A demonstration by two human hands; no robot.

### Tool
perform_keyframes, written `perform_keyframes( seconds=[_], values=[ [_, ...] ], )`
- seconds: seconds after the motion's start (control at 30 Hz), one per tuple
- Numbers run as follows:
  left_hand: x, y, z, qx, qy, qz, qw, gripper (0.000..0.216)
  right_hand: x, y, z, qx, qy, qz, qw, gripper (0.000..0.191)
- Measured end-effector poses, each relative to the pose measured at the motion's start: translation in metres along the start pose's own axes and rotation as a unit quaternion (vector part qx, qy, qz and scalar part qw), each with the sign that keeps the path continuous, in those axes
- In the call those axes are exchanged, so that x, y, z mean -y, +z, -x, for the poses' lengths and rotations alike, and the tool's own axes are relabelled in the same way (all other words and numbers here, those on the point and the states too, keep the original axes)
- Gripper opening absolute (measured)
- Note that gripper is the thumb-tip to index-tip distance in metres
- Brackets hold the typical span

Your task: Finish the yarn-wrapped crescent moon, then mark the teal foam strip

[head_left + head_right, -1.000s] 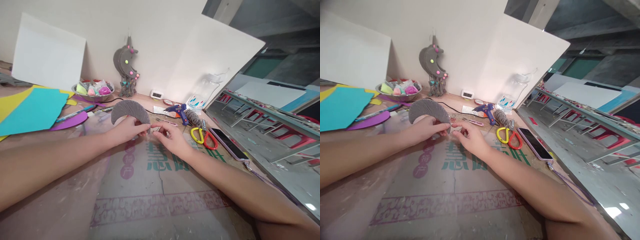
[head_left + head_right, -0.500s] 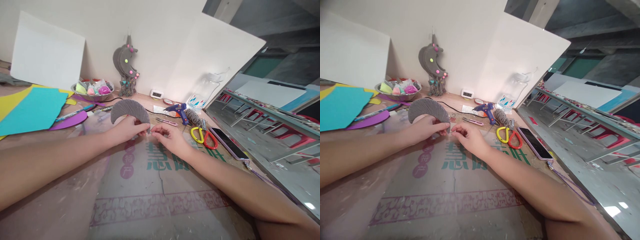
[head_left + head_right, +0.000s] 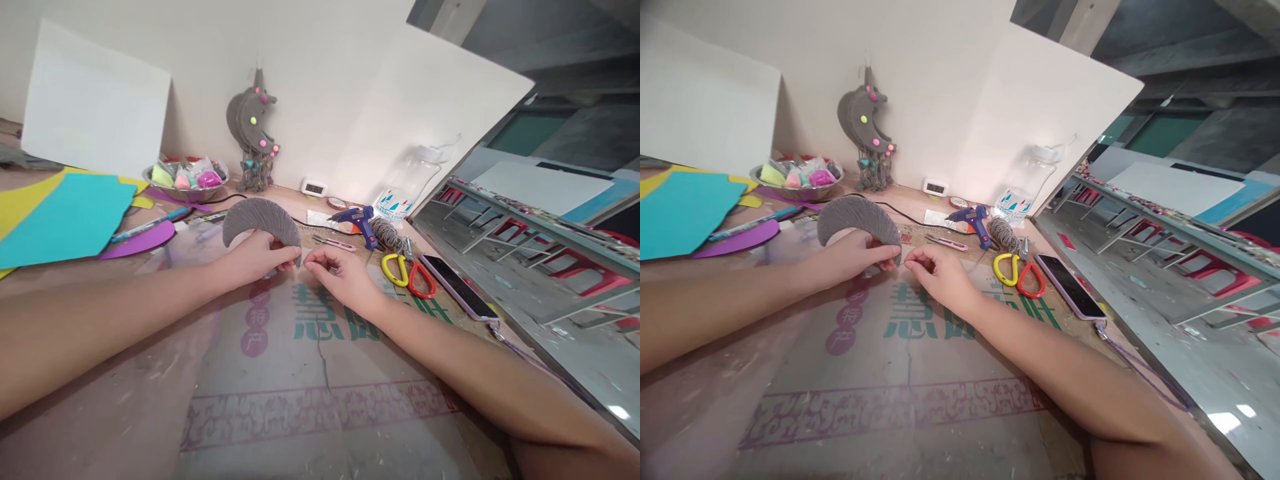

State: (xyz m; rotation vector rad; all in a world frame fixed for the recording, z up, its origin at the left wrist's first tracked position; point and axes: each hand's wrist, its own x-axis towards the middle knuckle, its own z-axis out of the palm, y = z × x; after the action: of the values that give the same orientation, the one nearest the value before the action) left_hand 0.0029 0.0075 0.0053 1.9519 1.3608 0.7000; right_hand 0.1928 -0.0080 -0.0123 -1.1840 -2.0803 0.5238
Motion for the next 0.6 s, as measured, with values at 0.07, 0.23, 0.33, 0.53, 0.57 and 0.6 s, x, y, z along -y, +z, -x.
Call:
perform_keyframes(
  seconds=[0.07,0.23,0.33,0.53,0.57,0.6],
  values=[
    [-0.0006,-0.0001,0.0,0.0,-0.003,0.0,1.0,0.033,0.0,-0.0001,-0.0001,0.002,0.002,-0.003,1.0,0.01],
    [-0.0013,-0.0002,0.0002,0.002,0.001,0.001,1.0,0.033,-0.0002,0.0004,0.0,0.004,0.009,-0.002,1.0,0.01],
    [-0.0006,-0.0004,0.0001,0.002,0.0,0.001,1.0,0.033,-0.0009,0.0006,0.0,0.004,0.007,0.001,1.0,0.011],
    [-0.0006,-0.001,0.0008,0.006,0.002,0.006,1.0,0.034,-0.0009,-0.0034,-0.0004,-0.017,-0.037,0.014,0.999,0.017],
    [-0.0005,-0.001,0.0008,0.005,0.003,0.006,1.0,0.035,-0.0005,-0.0042,-0.0003,-0.028,-0.042,0.015,0.999,0.018],
    [-0.0003,-0.0009,0.0007,0.004,0.004,0.004,1.0,0.035,-0.0001,-0.0048,-0.0003,-0.036,-0.043,0.015,0.998,0.018]
  ],
)
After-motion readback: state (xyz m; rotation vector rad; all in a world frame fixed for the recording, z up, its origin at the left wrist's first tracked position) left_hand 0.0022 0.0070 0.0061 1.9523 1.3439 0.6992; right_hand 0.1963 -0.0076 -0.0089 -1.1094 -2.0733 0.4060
